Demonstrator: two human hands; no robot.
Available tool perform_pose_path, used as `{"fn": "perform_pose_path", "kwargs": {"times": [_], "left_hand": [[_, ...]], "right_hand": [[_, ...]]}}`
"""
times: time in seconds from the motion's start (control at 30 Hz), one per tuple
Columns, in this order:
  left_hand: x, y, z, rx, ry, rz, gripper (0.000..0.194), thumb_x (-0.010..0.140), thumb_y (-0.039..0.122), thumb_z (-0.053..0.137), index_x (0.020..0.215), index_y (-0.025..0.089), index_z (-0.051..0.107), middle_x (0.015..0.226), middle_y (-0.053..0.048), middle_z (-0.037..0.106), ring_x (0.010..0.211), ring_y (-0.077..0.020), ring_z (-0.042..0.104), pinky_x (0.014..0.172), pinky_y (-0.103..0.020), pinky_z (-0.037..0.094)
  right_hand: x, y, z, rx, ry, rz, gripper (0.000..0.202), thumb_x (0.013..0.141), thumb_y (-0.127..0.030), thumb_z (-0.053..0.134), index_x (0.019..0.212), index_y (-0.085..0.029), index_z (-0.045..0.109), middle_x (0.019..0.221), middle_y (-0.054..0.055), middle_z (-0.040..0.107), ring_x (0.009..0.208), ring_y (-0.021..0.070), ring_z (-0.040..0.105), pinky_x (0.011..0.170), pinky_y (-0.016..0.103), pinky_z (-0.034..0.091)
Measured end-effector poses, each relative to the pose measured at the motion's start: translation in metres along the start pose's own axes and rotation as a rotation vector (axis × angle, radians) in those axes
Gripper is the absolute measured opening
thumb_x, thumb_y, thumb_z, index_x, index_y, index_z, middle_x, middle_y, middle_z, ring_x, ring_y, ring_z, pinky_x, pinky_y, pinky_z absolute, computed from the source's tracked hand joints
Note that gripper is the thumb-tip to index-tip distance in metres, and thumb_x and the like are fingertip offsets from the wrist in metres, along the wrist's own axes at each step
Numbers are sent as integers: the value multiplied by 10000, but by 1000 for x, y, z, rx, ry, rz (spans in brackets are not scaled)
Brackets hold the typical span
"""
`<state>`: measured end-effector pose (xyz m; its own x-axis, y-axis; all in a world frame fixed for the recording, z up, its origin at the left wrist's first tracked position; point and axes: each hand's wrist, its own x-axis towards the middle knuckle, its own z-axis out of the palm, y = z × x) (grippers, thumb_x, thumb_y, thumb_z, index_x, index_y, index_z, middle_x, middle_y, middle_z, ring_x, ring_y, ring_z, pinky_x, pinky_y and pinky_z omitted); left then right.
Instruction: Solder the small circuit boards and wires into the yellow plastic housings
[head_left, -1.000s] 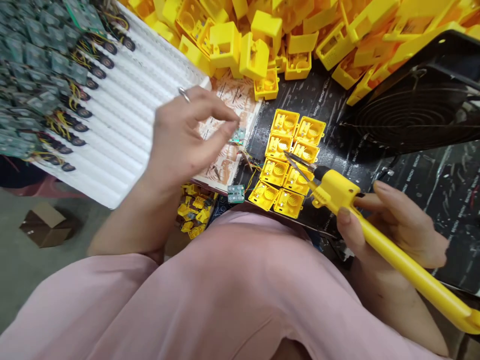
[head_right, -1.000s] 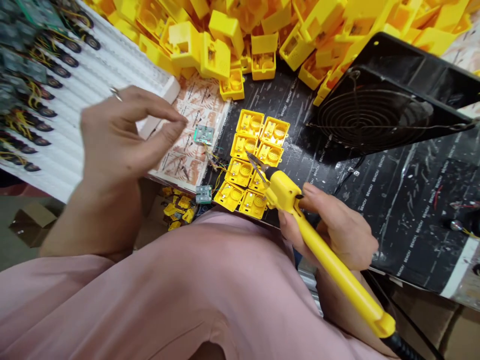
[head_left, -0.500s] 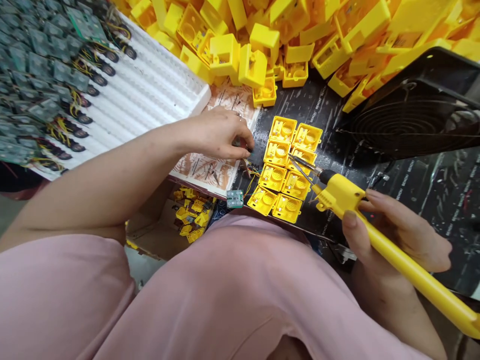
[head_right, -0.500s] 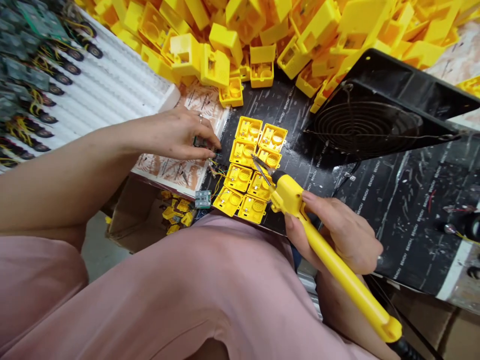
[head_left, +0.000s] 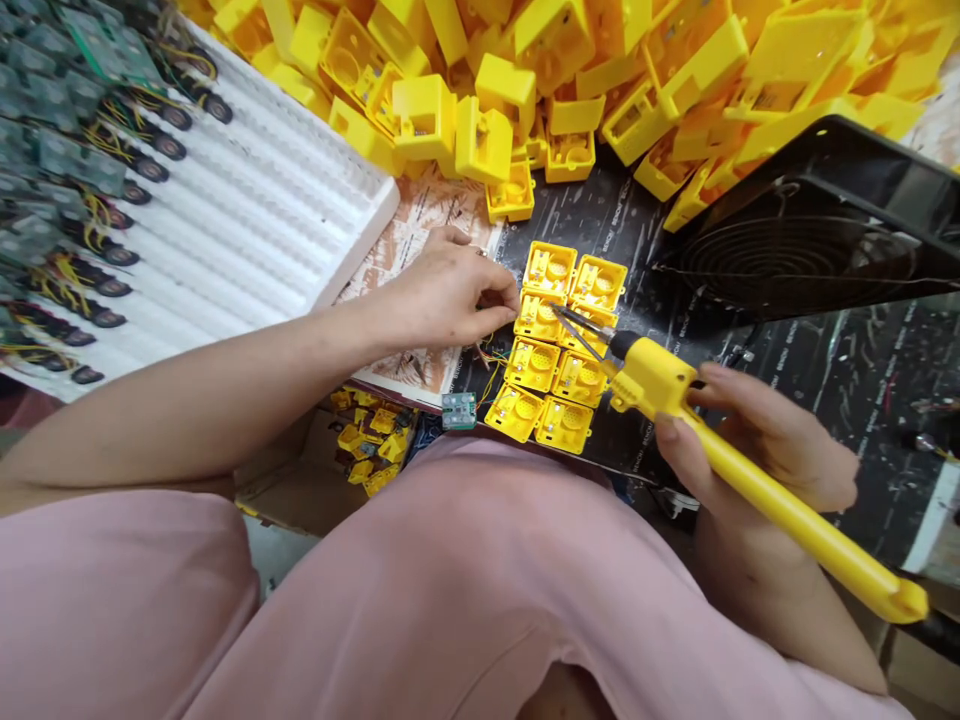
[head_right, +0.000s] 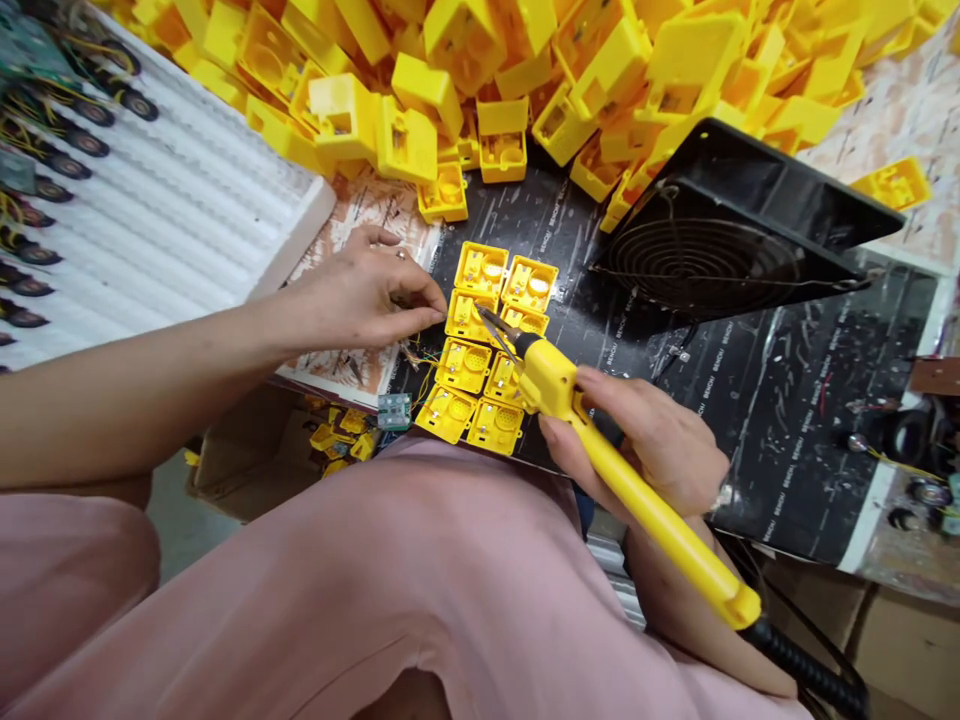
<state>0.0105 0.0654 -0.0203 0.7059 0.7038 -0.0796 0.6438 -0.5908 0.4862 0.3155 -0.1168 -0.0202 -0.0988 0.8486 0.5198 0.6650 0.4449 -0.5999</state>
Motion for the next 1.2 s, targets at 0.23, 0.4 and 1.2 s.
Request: {"fn": "perform_pose_path", "kwargs": {"times": [0.23,0.4,1.2], "left_hand": [[6,20,5,157,-27,-6,206,903,275,593,822,264,782,760,34,768,889,-239,775,1293,-577,389],[8,30,-4,236,-118,-26,286,962,295,547,894,249,821,828,4,795,977,-254,778,1241,-541,417],[10,24,-1,297,30,-38,321,1037,303,516,1004,243,830,1002,-72,845,1179,-350,767,1205,-603,463]], "right_hand": [[27,1,3,92,-55,-164,241,962,-163,896,1108,-269,736,869,-21,832,703,178,821,584,259,665],[40,0,7,79,-94,-212,199,1005,-172,853,947,-260,684,770,-26,799,660,166,807,568,243,646],[58,-4,3,-29,-82,-216,237,975,-204,902,907,-265,683,780,-34,811,635,151,784,492,238,584]]}}
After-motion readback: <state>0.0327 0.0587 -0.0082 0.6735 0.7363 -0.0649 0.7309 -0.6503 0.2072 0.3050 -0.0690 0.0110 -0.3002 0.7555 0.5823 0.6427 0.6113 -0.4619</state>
